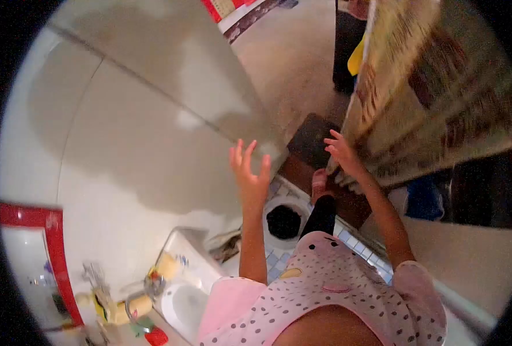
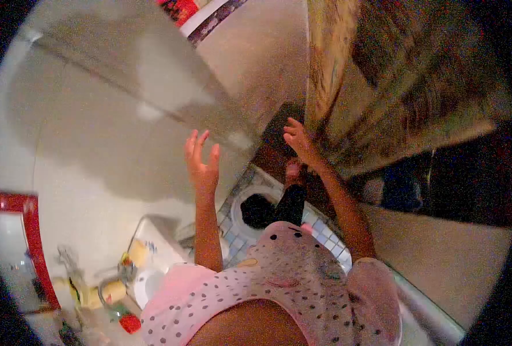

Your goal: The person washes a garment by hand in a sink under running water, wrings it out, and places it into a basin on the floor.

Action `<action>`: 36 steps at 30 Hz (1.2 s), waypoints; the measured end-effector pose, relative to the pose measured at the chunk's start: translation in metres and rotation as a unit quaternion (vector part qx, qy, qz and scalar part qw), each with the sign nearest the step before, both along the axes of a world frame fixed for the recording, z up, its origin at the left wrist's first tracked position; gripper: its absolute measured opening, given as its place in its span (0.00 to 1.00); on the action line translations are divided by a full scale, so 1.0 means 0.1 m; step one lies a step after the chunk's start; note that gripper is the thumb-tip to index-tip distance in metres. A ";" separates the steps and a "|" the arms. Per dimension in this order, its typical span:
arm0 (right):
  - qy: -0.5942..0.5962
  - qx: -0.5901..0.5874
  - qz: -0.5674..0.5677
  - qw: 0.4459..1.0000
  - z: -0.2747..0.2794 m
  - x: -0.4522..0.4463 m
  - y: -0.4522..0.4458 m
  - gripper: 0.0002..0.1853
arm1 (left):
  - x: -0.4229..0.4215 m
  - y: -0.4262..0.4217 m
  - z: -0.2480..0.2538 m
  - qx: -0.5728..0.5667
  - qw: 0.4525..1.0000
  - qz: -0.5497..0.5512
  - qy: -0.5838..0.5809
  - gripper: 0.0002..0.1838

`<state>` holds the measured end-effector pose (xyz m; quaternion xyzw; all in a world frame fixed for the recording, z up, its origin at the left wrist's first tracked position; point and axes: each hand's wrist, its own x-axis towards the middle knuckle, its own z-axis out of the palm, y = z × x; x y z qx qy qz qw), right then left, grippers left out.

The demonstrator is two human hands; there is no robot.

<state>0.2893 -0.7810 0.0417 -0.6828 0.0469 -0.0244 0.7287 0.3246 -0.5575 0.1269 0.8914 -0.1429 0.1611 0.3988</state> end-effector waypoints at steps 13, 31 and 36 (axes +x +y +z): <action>0.537 -0.317 -0.166 0.764 -1.02 0.54 -2.59 0.20 | 2.50 -1.52 -0.26 -0.084 0.970 -0.141 0.179 0.18; 0.300 -0.096 -0.026 0.949 -2.00 7.66 -3.91 0.15 | 7.19 -2.89 -0.97 -0.265 0.945 0.154 0.117 0.11; 0.175 -0.126 -0.025 0.976 -1.94 9.60 -4.38 0.18 | 9.12 -3.22 -1.22 -0.290 0.919 0.232 0.136 0.10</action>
